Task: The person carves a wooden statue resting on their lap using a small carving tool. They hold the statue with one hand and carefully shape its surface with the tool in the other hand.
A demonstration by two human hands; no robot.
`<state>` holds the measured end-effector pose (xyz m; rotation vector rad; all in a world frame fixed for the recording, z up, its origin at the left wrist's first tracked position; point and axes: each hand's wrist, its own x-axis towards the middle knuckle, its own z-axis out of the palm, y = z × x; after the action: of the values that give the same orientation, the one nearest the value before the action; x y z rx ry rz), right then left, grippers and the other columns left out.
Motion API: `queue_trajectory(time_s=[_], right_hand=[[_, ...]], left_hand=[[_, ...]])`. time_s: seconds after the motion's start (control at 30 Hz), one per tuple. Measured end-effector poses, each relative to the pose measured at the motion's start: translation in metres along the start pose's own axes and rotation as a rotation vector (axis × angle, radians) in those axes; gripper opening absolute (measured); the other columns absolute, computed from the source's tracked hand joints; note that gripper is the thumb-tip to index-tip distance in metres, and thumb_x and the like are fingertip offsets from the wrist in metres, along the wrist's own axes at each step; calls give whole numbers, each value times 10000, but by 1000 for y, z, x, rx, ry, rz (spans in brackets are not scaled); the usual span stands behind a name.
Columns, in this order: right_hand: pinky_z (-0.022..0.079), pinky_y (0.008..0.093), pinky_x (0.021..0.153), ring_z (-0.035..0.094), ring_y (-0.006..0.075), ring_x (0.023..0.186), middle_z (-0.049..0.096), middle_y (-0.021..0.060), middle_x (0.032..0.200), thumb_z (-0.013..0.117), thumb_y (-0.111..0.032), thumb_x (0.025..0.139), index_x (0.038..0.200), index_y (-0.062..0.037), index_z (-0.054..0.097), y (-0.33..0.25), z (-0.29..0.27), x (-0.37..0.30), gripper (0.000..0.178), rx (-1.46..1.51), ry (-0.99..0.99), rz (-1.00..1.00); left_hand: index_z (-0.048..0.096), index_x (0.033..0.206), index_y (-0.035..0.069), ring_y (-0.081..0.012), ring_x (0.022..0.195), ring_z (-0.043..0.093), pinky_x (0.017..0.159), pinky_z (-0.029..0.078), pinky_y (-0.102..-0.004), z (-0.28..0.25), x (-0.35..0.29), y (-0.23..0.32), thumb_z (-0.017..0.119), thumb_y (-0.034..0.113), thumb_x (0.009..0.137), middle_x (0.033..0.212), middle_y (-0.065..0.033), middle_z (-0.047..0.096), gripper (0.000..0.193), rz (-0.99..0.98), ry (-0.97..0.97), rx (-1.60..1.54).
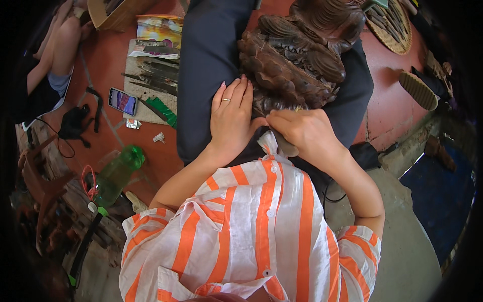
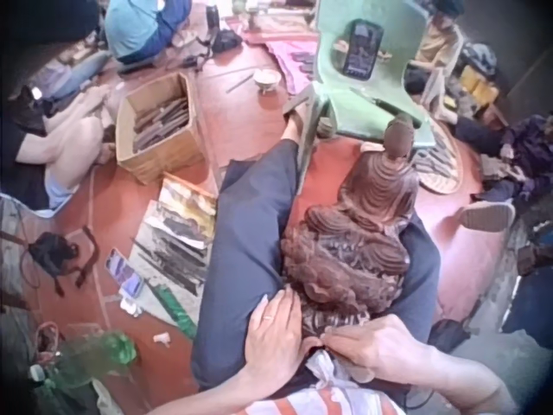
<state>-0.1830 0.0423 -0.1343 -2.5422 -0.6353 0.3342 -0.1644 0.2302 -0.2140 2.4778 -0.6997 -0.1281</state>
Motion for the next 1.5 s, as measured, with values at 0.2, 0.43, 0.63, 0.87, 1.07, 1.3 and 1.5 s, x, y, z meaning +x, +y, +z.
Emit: queue_trajectory(time_s=[0.2, 0.43, 0.63, 0.87, 1.07, 1.3, 1.5], right_hand=[[540, 358, 657, 678, 284, 831, 685, 82, 1036, 608, -81, 763, 1042, -27, 654, -6, 4, 0, 288, -15, -10, 39], [544, 344, 653, 685, 266, 817, 685, 84, 1047, 607, -90, 748, 1051, -15, 645, 4, 5, 3, 314, -101, 40, -18], [531, 347, 628, 680, 242, 801, 675, 70, 995, 612, -100, 738, 1026, -32, 643, 5, -7, 8, 297, -41, -52, -62], [532, 350, 639, 680, 242, 813, 678, 68, 1020, 612, -88, 747, 1046, -44, 640, 1, -6, 3, 303, -65, -117, -88], [530, 335, 615, 684, 223, 760, 680, 49, 1023, 616, -88, 745, 1023, -55, 655, 3, 0, 8, 283, -115, -51, -46], [533, 347, 630, 686, 236, 798, 686, 60, 1063, 619, -86, 738, 1013, -53, 659, 9, -6, 13, 280, -118, -39, -30], [532, 358, 639, 688, 243, 844, 683, 60, 1068, 624, -90, 734, 1026, -55, 660, 3, -13, 9, 296, -61, -98, -78]], left_hand=[[554, 1272, -63, -272, 1289, 469, 1130, 281, -429, 2, -1, -1, 822, 358, 622, 1361, -166, 530, 819, -4, 11, -26], [555, 1271, -64, -272, 1289, 469, 1129, 279, -432, 0, 0, 0, 808, 375, 637, 1360, -164, 531, 811, -4, 11, -9], [554, 1269, -68, -271, 1289, 469, 1130, 276, -433, 0, 0, 0, 804, 379, 641, 1361, -165, 531, 811, 1, 10, -12], [551, 1277, -64, -268, 1292, 467, 1133, 273, -429, 0, -1, 0, 806, 374, 641, 1358, -167, 533, 813, -4, 5, -18], [550, 1279, -60, -266, 1294, 466, 1135, 270, -426, 1, -1, 0, 815, 358, 634, 1360, -168, 532, 813, -7, 9, -28], [550, 1279, -59, -266, 1295, 464, 1139, 267, -427, 0, -1, 0, 816, 367, 631, 1364, -170, 526, 820, 0, 2, -5], [549, 1280, -59, -265, 1297, 462, 1139, 265, -427, 2, -1, -1, 815, 379, 624, 1367, -170, 524, 832, -17, 0, -16]])
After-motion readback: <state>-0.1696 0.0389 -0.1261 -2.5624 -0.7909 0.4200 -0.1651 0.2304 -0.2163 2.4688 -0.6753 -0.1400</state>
